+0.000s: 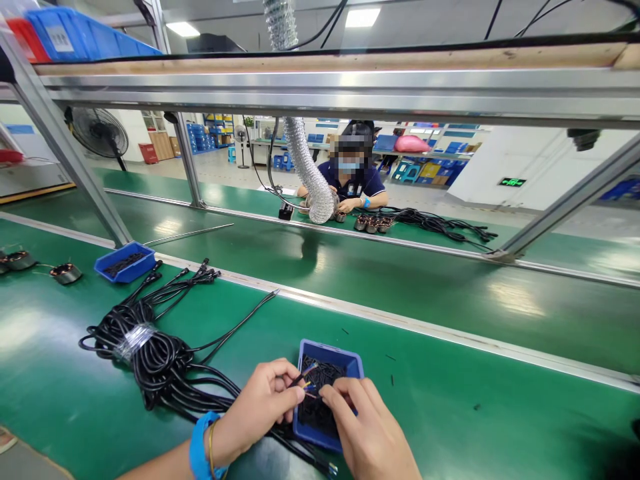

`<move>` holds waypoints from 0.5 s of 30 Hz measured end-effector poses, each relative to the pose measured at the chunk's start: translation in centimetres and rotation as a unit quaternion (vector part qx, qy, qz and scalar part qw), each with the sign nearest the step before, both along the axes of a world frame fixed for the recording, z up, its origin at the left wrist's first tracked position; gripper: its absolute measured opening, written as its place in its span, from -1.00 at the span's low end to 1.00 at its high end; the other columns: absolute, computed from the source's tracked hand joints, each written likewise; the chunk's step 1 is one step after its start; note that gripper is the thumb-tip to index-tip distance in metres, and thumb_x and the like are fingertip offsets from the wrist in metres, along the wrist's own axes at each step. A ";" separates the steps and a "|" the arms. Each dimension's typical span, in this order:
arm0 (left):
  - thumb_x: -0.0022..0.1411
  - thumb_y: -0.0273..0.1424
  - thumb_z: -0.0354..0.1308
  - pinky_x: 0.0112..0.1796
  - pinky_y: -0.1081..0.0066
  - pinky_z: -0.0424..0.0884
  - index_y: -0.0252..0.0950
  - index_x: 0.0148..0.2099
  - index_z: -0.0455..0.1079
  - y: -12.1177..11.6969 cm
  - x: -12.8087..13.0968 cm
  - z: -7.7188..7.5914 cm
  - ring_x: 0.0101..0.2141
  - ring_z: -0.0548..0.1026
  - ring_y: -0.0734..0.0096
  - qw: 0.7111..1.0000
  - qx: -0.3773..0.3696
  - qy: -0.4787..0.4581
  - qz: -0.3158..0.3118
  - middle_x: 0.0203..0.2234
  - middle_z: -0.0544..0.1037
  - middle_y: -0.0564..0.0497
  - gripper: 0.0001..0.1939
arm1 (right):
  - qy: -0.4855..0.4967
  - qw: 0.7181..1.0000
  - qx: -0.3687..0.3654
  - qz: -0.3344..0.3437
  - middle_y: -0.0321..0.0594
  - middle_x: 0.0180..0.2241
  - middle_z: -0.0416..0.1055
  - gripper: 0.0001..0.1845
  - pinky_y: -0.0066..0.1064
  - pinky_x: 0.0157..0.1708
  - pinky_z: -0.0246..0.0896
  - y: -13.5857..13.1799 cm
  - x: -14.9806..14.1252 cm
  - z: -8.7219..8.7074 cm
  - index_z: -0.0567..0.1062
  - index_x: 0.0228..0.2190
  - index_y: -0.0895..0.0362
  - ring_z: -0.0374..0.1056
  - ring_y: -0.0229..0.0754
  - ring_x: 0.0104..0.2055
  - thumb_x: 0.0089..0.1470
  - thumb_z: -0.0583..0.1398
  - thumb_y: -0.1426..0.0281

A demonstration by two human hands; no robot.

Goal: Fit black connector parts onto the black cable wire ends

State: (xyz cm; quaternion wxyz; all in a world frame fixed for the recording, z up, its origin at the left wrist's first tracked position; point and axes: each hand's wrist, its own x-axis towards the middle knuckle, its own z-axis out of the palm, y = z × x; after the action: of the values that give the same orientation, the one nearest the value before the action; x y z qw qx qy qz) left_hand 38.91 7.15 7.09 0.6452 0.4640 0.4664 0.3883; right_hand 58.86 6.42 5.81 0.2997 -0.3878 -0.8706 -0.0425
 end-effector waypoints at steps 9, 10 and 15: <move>0.04 -0.07 0.34 -0.58 0.54 0.12 -0.31 -0.36 0.32 0.0 0.0 0.3 -0.61 0.27 0.62 1.000 -0.005 0.003 -0.015 -0.56 0.29 0.18 -0.58 | 0.179 0.983 -0.050 0.001 -0.19 -0.28 0.53 -0.79 -0.39 -0.26 0.44 -0.1 -1.4 -0.7 0.50 -0.08 0.09 0.45 -0.17 -0.27 0.32 0.12 0.49; 0.04 -0.08 0.34 -0.58 0.54 0.11 -0.30 -0.37 0.31 0.0 0.0 0.4 -0.61 0.25 0.63 1.000 -0.007 -0.001 -0.015 -0.56 0.29 0.18 -0.58 | 0.202 0.978 -0.059 -0.003 -0.20 -0.27 0.54 -0.78 -0.41 -0.24 0.45 -0.1 -1.2 -0.6 0.50 -0.05 0.07 0.46 -0.18 -0.25 0.30 0.15 0.48; 0.04 -0.15 0.32 -0.58 0.54 0.10 -0.29 -0.35 0.29 -0.3 0.0 0.1 -0.63 0.24 0.61 1.000 -0.015 0.008 -0.012 -0.62 0.26 0.22 -0.64 | 0.257 0.961 -0.101 -0.017 -0.29 -0.24 0.57 -0.77 -0.47 -0.21 0.45 0.0 -0.9 -0.3 0.52 -0.08 -0.02 0.48 -0.23 -0.21 0.26 0.21 0.48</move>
State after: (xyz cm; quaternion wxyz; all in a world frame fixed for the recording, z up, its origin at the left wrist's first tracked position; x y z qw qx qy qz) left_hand 38.91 6.82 7.17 0.6531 0.4628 0.4719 0.3697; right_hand 57.99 6.45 5.51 0.4717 -0.4284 -0.7576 0.1415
